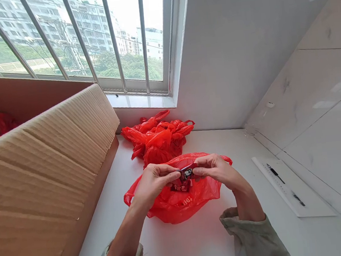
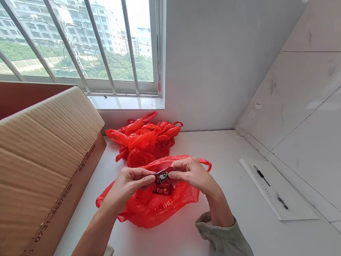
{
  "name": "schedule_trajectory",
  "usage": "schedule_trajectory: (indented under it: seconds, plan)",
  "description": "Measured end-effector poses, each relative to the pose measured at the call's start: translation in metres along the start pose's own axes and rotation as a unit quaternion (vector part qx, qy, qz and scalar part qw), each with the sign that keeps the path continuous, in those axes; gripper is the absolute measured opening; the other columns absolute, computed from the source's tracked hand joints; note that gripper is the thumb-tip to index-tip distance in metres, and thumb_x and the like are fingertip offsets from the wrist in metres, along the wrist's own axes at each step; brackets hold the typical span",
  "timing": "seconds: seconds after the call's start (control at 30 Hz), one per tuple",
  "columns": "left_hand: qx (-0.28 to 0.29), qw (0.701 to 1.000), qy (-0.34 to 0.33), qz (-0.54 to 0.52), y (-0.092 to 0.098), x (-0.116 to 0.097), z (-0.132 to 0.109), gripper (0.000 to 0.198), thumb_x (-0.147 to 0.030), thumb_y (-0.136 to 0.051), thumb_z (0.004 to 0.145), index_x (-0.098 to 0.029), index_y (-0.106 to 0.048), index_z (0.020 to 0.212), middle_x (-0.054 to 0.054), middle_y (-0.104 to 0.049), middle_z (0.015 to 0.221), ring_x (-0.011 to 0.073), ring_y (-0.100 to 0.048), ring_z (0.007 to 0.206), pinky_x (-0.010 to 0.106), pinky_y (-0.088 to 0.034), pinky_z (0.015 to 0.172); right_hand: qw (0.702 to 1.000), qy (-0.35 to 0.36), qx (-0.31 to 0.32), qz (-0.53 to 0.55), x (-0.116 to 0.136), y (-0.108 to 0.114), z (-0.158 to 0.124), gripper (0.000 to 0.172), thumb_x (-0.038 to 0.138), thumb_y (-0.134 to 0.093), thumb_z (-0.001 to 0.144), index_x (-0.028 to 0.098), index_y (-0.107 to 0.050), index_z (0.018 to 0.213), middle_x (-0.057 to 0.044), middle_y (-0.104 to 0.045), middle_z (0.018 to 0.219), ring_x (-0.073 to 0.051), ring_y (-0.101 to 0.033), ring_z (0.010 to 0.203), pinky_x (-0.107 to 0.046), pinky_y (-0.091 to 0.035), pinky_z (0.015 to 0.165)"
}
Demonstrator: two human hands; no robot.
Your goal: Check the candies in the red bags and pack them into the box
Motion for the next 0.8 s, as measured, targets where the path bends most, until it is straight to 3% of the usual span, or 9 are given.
schedule_trajectory:
  seconds: [0.2, 0.33, 0.43, 0.53, 0.67, 0.8]
  plan:
    - [0.018, 0.999, 0.023, -0.018, 0.001, -0.003, -0.002, 0.013, -0.03, -0.077, 0.072, -0.018, -0.076, 0.075, 0.0, -0.071, 0.066, 0.0143, -0.062, 0.065, 0.02, -0.044, 0.059, 1.0, 0.003, -0.001, 0.002, 0.002, 0.0, 0.0, 0.028, 0.042, -0.066, 0.083, 0.015, -0.065, 0.075, 0.0, -0.054, 0.069, -0.013, -0.05, 0.067, -0.026, -0.041, 0.065]
    - [-0.007, 0.999, 0.045, -0.021, -0.001, -0.003, 0.0, 0.019, -0.034, -0.076, 0.073, -0.016, -0.071, 0.067, 0.0, -0.068, 0.064, 0.0137, -0.061, 0.064, 0.02, -0.043, 0.058, 1.0, 0.003, -0.007, 0.004, 0.001, -0.002, 0.003, 0.033, 0.045, -0.066, 0.082, 0.017, -0.058, 0.067, 0.002, -0.049, 0.065, -0.013, -0.047, 0.064, -0.026, -0.039, 0.061]
    - [-0.023, 0.999, 0.041, -0.026, -0.003, -0.002, 0.0, 0.027, -0.042, -0.073, 0.078, -0.016, -0.067, 0.073, 0.0, -0.068, 0.071, 0.0137, -0.063, 0.068, 0.02, -0.045, 0.06, 1.0, 0.008, -0.026, 0.014, 0.0, -0.003, 0.004, 0.03, 0.042, -0.064, 0.083, 0.017, -0.057, 0.069, 0.002, -0.05, 0.067, -0.013, -0.049, 0.065, -0.026, -0.041, 0.062]
    - [0.004, 0.999, 0.028, -0.019, -0.006, -0.001, -0.002, 0.031, -0.047, -0.069, 0.083, -0.016, -0.063, 0.08, 0.0, -0.068, 0.076, 0.0152, -0.068, 0.072, 0.02, -0.046, 0.059, 0.998, 0.016, -0.054, 0.006, 0.0, -0.001, 0.004, 0.025, 0.038, -0.061, 0.086, 0.016, -0.061, 0.075, 0.001, -0.053, 0.071, -0.013, -0.05, 0.067, -0.026, -0.042, 0.064]
    - [0.055, 0.998, 0.019, -0.005, -0.01, -0.002, -0.003, 0.026, -0.037, -0.074, 0.08, -0.015, -0.063, 0.086, 0.002, -0.07, 0.079, 0.0171, -0.07, 0.073, 0.02, -0.048, 0.061, 0.998, 0.018, -0.054, 0.006, -0.001, -0.001, 0.005, 0.022, 0.035, -0.06, 0.086, 0.015, -0.061, 0.079, 0.001, -0.05, 0.071, -0.012, -0.047, 0.067, -0.026, -0.041, 0.063]
    - [0.042, 0.999, 0.015, -0.025, -0.009, -0.003, -0.003, 0.025, -0.032, -0.078, 0.074, -0.014, -0.061, 0.074, 0.0, -0.066, 0.065, 0.0154, -0.067, 0.063, 0.02, -0.048, 0.058, 0.999, 0.02, -0.039, 0.003, 0.0, -0.002, 0.005, 0.025, 0.039, -0.06, 0.086, 0.016, -0.058, 0.076, 0.002, -0.048, 0.069, -0.012, -0.044, 0.065, -0.026, -0.039, 0.062]
Point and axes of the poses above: each hand's wrist, its own z-axis towards the middle knuckle, its own y-axis out of the back of the hand, x = y × z, the point moved 2 cm from there along z, towards the middle knuckle
